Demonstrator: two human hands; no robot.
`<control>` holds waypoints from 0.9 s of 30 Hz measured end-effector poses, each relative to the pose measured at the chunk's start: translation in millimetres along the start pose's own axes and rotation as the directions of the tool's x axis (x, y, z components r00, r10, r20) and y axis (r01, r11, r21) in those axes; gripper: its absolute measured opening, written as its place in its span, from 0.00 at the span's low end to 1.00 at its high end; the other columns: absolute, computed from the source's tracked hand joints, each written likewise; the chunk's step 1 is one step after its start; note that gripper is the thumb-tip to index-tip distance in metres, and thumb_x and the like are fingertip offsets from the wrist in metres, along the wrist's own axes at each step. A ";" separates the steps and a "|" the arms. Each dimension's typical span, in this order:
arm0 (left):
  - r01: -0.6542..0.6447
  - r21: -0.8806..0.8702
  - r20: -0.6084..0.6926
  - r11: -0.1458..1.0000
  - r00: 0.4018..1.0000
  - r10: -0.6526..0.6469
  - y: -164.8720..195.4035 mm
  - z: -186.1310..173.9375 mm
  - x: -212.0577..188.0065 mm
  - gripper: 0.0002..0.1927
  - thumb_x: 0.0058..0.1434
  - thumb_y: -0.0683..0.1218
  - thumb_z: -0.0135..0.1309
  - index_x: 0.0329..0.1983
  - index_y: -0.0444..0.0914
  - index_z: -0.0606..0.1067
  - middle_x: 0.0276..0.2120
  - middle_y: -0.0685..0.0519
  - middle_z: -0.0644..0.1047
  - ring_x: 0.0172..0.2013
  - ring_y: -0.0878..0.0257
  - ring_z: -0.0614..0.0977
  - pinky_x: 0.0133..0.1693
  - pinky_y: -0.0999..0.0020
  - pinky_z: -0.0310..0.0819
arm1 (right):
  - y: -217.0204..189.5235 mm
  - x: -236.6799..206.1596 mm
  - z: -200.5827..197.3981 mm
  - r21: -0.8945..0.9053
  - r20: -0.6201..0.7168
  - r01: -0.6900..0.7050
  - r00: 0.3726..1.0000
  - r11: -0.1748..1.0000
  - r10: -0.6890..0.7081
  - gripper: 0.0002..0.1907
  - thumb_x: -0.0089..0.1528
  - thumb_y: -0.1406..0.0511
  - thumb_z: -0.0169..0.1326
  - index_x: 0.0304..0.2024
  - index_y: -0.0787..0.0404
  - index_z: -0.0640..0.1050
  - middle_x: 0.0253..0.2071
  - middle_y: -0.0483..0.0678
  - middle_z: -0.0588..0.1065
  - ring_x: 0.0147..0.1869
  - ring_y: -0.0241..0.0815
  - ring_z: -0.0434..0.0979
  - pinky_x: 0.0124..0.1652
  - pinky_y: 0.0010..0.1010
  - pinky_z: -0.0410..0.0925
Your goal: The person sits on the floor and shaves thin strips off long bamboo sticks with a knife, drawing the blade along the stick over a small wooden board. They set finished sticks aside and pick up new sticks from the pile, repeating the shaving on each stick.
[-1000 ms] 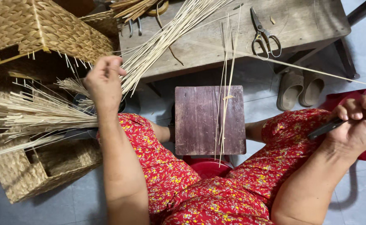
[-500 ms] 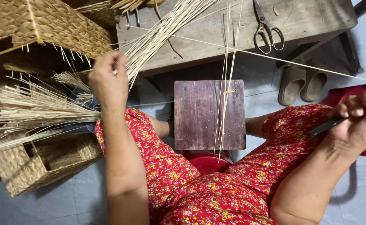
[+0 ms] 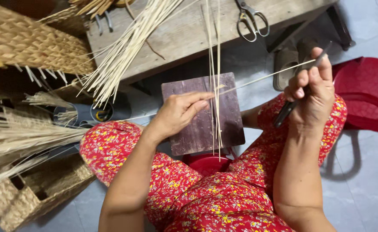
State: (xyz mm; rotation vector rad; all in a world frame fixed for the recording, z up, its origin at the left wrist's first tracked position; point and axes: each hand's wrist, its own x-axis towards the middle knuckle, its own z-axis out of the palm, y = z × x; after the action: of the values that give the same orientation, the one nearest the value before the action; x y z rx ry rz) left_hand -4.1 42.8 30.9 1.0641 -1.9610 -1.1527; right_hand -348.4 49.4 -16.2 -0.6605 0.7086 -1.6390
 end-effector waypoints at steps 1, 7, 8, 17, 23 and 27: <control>0.082 -0.092 0.070 0.992 0.995 -0.075 -1.0 2.4 1.3 0.13 0.71 0.44 0.51 0.56 0.39 0.79 0.36 0.51 0.85 0.38 0.67 0.88 0.41 0.71 0.81 | -2.5 -0.3 4.0 -0.008 -0.013 0.003 1.000 1.000 -0.003 0.16 0.79 0.65 0.51 0.68 0.55 0.69 0.32 0.43 0.72 0.26 0.31 0.66 0.26 0.23 0.60; 0.204 -0.035 0.026 0.978 0.979 -0.203 2.9 13.8 13.5 0.12 0.70 0.44 0.51 0.51 0.40 0.81 0.25 0.52 0.82 0.29 0.71 0.86 0.32 0.74 0.78 | 8.6 -8.4 42.0 -0.238 0.025 -0.086 0.995 0.968 0.094 0.25 0.71 0.67 0.53 0.70 0.61 0.69 0.28 0.41 0.72 0.26 0.29 0.67 0.27 0.19 0.61; 0.208 -0.014 0.021 0.978 0.978 -0.208 4.2 15.0 15.7 0.11 0.70 0.44 0.52 0.51 0.40 0.81 0.24 0.53 0.82 0.29 0.72 0.86 0.31 0.75 0.78 | 15.8 -9.8 48.0 -0.259 0.048 -0.157 0.983 0.953 0.176 0.24 0.70 0.67 0.53 0.69 0.63 0.70 0.28 0.43 0.73 0.25 0.29 0.67 0.27 0.18 0.61; 0.130 -0.002 -0.039 0.991 0.991 -0.130 9.1 8.9 15.3 0.09 0.69 0.42 0.53 0.48 0.39 0.82 0.27 0.54 0.82 0.26 0.72 0.81 0.30 0.76 0.76 | 33.1 -9.9 52.7 -0.223 0.133 -0.315 0.928 0.922 0.349 0.18 0.70 0.68 0.52 0.62 0.66 0.74 0.30 0.48 0.75 0.26 0.30 0.66 0.28 0.19 0.62; 0.132 0.018 -0.054 0.991 0.990 -0.131 9.2 1.2 9.9 0.08 0.69 0.41 0.54 0.46 0.38 0.82 0.27 0.54 0.81 0.26 0.72 0.81 0.30 0.75 0.75 | 16.2 -4.7 44.2 -0.170 0.006 -0.279 0.959 0.945 0.284 0.17 0.70 0.67 0.53 0.61 0.65 0.75 0.29 0.47 0.74 0.25 0.31 0.67 0.26 0.20 0.62; 0.088 0.001 -0.043 0.996 0.995 -0.088 8.7 -1.5 9.6 0.08 0.68 0.40 0.53 0.46 0.38 0.81 0.29 0.54 0.82 0.27 0.72 0.82 0.31 0.76 0.76 | 9.2 -2.4 36.4 -0.178 -0.007 -0.236 0.971 0.955 0.238 0.17 0.71 0.67 0.54 0.61 0.65 0.75 0.30 0.47 0.74 0.26 0.31 0.67 0.27 0.21 0.63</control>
State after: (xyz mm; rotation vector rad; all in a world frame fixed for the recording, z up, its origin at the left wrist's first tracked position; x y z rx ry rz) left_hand -10.4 36.4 40.4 1.1772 -1.8994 -1.1640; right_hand -314.8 47.0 0.7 -0.6852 0.8961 -1.3594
